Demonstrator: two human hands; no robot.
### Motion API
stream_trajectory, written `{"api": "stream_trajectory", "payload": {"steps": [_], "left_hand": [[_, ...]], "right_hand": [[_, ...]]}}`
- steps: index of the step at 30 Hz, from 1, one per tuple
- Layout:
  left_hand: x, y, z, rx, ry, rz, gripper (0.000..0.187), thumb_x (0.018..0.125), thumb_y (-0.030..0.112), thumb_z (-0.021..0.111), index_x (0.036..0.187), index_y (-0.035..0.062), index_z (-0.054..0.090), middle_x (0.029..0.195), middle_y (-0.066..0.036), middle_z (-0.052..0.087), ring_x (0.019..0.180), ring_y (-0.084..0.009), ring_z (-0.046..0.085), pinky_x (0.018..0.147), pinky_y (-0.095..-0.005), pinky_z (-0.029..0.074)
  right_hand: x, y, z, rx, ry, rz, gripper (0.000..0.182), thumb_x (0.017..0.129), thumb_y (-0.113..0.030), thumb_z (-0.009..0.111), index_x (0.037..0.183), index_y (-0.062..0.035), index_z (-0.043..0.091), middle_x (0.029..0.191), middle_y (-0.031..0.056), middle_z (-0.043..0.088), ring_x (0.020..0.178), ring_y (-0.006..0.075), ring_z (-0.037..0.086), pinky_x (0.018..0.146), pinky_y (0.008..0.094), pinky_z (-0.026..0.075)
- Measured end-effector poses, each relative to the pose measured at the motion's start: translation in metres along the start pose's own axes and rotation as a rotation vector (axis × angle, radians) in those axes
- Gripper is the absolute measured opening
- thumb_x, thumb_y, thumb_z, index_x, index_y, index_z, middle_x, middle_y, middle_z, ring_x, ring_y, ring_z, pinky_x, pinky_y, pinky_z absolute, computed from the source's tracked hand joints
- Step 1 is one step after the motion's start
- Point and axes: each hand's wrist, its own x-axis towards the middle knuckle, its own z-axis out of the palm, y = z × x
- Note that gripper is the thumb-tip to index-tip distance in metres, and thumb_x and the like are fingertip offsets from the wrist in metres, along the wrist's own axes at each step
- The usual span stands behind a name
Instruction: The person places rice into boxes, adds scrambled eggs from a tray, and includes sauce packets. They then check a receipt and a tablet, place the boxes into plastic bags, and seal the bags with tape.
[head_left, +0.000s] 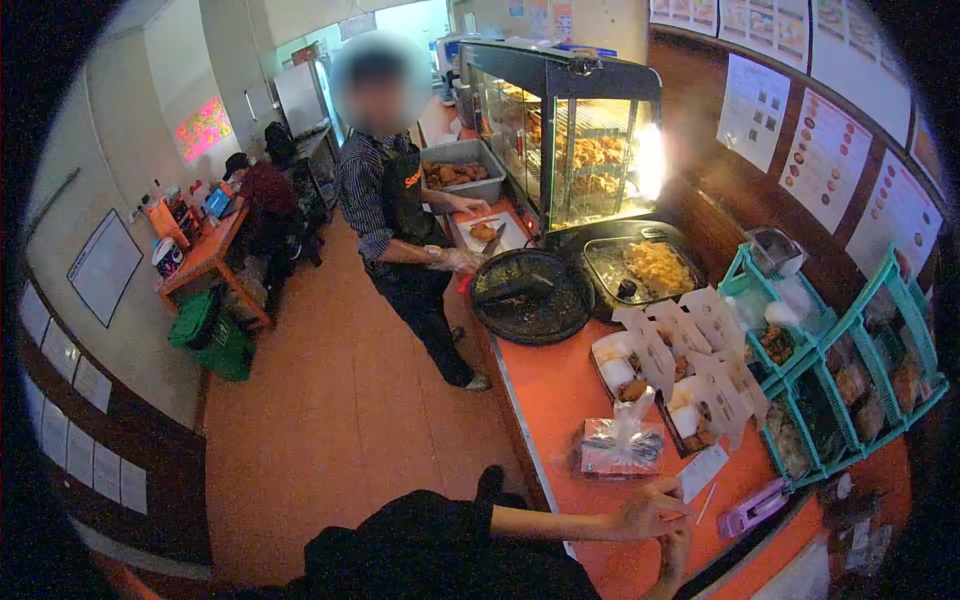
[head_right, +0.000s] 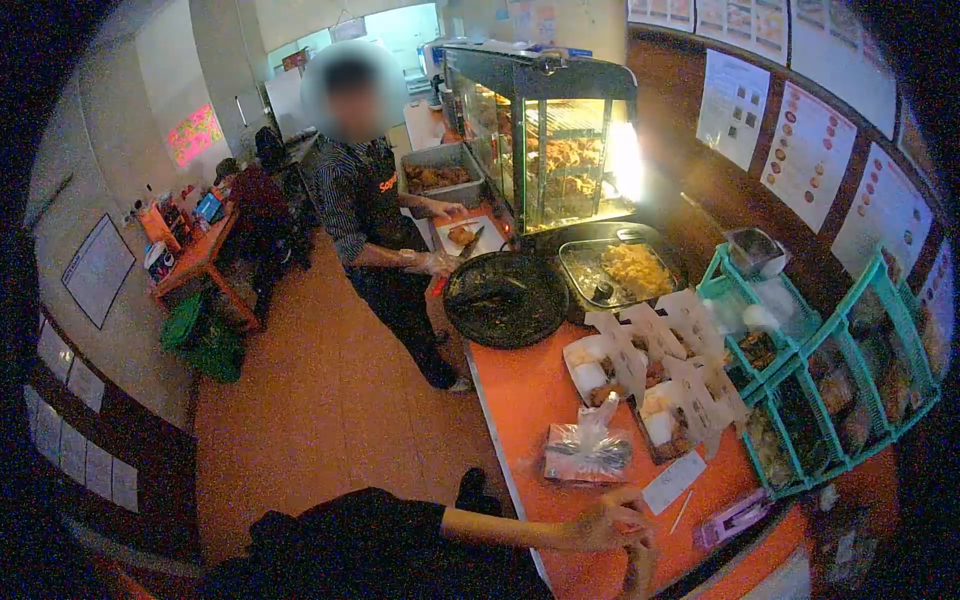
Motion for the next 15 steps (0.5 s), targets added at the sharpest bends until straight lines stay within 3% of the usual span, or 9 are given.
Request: {"api": "stream_trajectory", "payload": {"steps": [3,5,9,10,12,14,15], "left_hand": [[-0.025,-0.027,-0.012,0.122,-0.011,-0.029,0.013,0.078,0.017,0.072,0.085,0.0062,0.072,0.083,-0.008,0.055,0.079,-0.0232,0.055,0.066,-0.0360,0.046],[-0.039,-0.041,-0.019,0.095,-0.098,-0.184,0.012,0.078,0.018,0.073,0.084,0.0077,0.073,0.094,-0.010,0.057,0.097,-0.0246,0.054,0.079,-0.0394,0.046],[-0.044,-0.052,-0.031,0.157,0.007,-0.110,0.015,0.075,0.018,0.075,0.083,0.0055,0.072,0.106,-0.011,0.056,0.106,-0.0274,0.054,0.088,-0.0382,0.046],[-0.044,-0.054,-0.035,0.144,-0.007,-0.152,0.015,0.076,0.018,0.075,0.085,0.0056,0.073,0.110,-0.011,0.056,0.110,-0.0276,0.053,0.092,-0.0391,0.045],[-0.045,-0.056,-0.041,0.135,-0.016,-0.198,0.016,0.076,0.018,0.075,0.086,0.0056,0.073,0.115,-0.012,0.056,0.114,-0.0279,0.051,0.095,-0.0400,0.043],[-0.046,-0.058,-0.046,0.086,0.021,-0.182,0.016,0.077,0.018,0.074,0.087,0.0049,0.073,0.119,-0.013,0.056,0.113,-0.0275,0.051,0.096,-0.0414,0.042],[-0.047,-0.059,-0.049,0.090,0.023,-0.187,0.016,0.077,0.018,0.074,0.087,0.0049,0.073,0.119,-0.013,0.056,0.113,-0.0275,0.051,0.096,-0.0414,0.042]], "right_hand": [[0.019,0.048,0.012,0.085,-0.084,0.081,0.033,0.096,-0.025,0.051,0.121,-0.0023,0.053,0.119,0.0113,0.055,0.105,0.0208,0.055,0.092,0.0313,0.044],[0.029,0.073,0.024,0.128,-0.118,0.111,0.033,0.097,-0.026,0.050,0.119,-0.0019,0.054,0.118,0.0106,0.054,0.104,0.0208,0.056,0.090,0.0308,0.045],[0.039,0.100,0.048,0.260,-0.102,0.135,0.043,0.098,-0.028,0.045,0.132,-0.0013,0.046,0.129,0.0121,0.049,0.116,0.0241,0.051,0.098,0.0335,0.042],[0.060,0.149,0.022,0.193,-0.138,0.095,0.041,0.099,-0.026,0.039,0.132,-0.0026,0.044,0.128,0.0093,0.051,0.115,0.0225,0.051,0.098,0.0325,0.043],[0.066,0.145,0.032,0.129,-0.179,0.061,0.040,0.100,-0.024,0.032,0.133,-0.0040,0.043,0.127,0.0064,0.053,0.115,0.0210,0.052,0.098,0.0315,0.043],[0.061,0.114,0.054,0.138,-0.224,0.167,0.046,0.095,-0.031,0.048,0.130,-0.0014,0.047,0.128,0.0089,0.049,0.117,0.0201,0.049,0.099,0.0343,0.041],[0.065,0.127,0.043,0.142,-0.227,0.173,0.046,0.095,-0.031,0.048,0.130,-0.0014,0.047,0.128,0.0089,0.049,0.117,0.0201,0.049,0.099,0.0343,0.041]]}}
